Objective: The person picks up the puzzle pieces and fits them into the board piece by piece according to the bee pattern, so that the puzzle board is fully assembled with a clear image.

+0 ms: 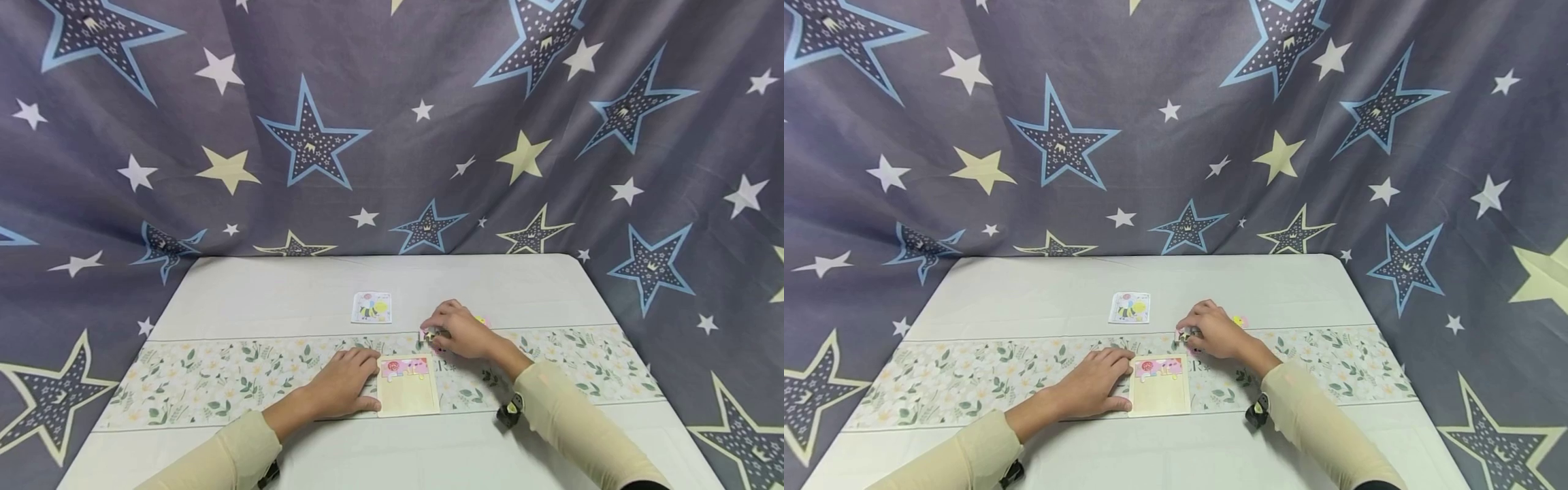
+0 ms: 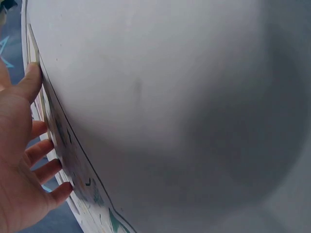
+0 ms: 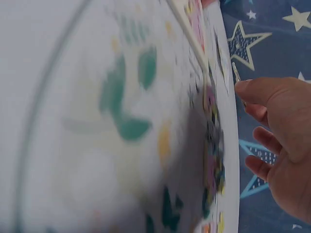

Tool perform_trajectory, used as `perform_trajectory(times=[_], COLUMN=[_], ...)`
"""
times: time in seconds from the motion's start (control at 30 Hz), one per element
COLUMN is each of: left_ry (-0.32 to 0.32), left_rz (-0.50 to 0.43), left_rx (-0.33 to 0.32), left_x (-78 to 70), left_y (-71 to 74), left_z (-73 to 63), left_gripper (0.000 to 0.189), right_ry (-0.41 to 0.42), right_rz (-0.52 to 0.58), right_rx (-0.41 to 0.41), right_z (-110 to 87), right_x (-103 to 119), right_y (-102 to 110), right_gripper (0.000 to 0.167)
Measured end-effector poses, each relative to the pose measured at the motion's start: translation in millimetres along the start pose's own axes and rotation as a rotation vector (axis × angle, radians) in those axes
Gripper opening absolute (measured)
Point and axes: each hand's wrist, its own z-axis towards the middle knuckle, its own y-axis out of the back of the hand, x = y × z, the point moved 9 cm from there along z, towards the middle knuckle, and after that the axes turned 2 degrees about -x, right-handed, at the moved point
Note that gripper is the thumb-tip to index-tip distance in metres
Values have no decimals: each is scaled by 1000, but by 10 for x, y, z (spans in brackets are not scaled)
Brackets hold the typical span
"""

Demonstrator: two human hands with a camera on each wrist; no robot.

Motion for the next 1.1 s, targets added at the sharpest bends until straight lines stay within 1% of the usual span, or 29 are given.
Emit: perform_trajectory(times=[0.13,0.37,0.67,0.97,1.1], left_ry=[0,-5,-8,-4,-4], left_rz=[4,21,22,19,11], left_rx=[-3,4,8,0,3], left_x=[3,7,-5,-4,-7], left_y=[10,-7,0,20,18], left_z=[5,18,22,14,13], left_gripper=[56,56,57,57,57], right_ry=[30,105,181,183,202], right_rz=[4,-11,-21,-56,-79], right_rx=[27,32,53,139,144], right_z=[-6,-26,-55,-57,-68], right_x=[165,469,774,917,965], right_y=[-61,-192,-321,-499,-530], right_gripper=[29,27,28,25,24])
